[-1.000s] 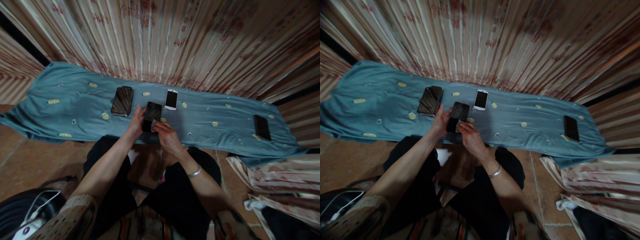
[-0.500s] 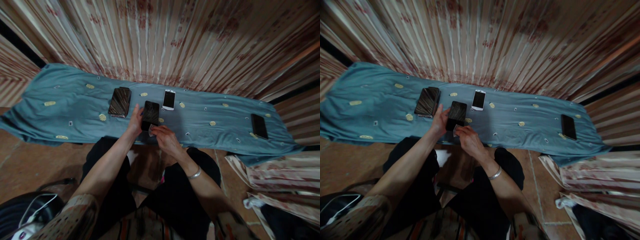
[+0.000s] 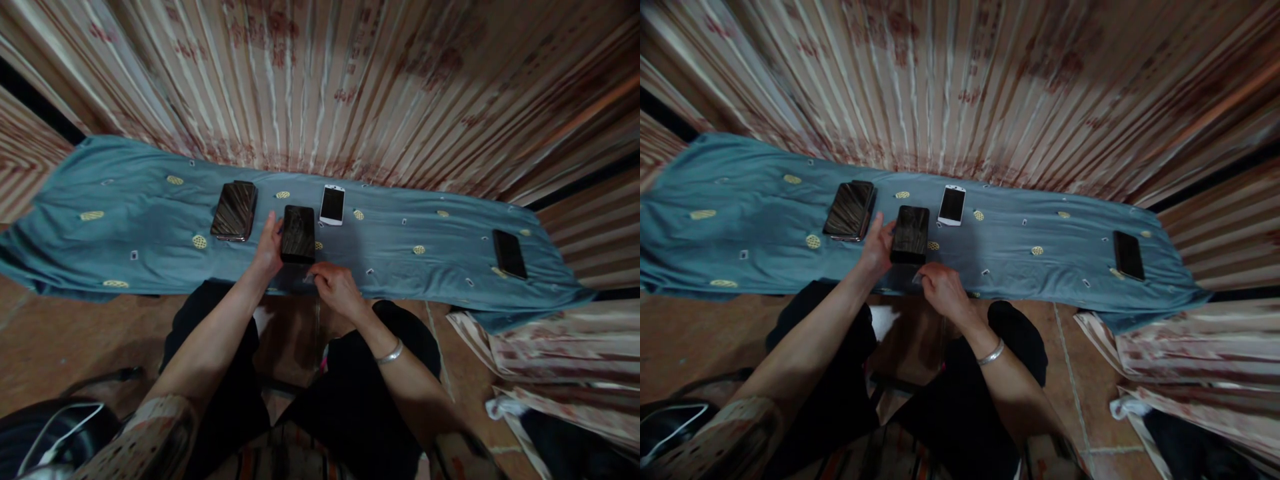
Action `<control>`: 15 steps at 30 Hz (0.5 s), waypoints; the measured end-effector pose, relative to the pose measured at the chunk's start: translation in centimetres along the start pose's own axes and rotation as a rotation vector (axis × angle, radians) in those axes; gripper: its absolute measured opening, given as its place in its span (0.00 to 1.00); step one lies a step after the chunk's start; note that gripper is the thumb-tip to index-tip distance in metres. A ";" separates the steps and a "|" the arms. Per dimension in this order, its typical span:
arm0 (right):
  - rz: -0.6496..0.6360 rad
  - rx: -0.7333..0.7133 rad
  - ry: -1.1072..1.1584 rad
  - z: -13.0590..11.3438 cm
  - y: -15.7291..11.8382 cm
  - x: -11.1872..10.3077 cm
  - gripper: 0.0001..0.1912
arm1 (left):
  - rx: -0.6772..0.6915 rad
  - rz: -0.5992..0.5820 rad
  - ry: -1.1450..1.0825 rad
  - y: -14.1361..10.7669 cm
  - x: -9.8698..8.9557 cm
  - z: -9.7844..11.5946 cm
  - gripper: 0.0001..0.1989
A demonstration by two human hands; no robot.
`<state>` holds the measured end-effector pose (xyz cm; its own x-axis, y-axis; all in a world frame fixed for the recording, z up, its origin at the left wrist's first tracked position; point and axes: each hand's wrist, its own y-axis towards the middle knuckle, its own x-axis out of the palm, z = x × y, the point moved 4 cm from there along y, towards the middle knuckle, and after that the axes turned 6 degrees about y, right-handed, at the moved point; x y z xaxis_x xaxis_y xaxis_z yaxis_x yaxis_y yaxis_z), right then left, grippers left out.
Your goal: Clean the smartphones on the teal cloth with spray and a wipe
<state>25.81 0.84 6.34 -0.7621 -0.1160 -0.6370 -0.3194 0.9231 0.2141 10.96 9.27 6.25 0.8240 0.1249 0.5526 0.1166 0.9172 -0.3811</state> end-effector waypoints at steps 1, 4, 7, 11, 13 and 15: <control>0.021 0.034 0.004 0.2 0.1 -0.3 0.18 | 0.004 -0.002 0.002 0.0 0.1 0.0 0.30; 0.086 0.116 0.011 1.2 0.4 -1.1 0.18 | 0.013 -0.021 0.006 -0.1 0.5 -0.1 0.30; 0.144 0.199 0.021 2.5 0.7 -1.8 0.17 | -0.003 -0.027 0.011 -0.1 1.0 -0.3 0.29; 0.224 0.301 0.154 4.3 1.1 -2.4 0.14 | 0.002 -0.008 0.027 -0.1 2.0 -0.6 0.29; 0.272 0.356 0.330 5.1 1.3 -2.4 0.11 | 0.009 0.006 0.028 -0.1 2.7 -0.6 0.29; 0.332 0.435 0.551 5.9 1.4 -2.1 0.08 | -0.010 0.009 0.028 0.0 3.6 -0.6 0.28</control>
<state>30.30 4.57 3.59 -0.9857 0.1311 -0.1057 0.1372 0.9891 -0.0534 14.26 9.48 7.74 0.8400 0.1226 0.5285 0.1144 0.9122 -0.3935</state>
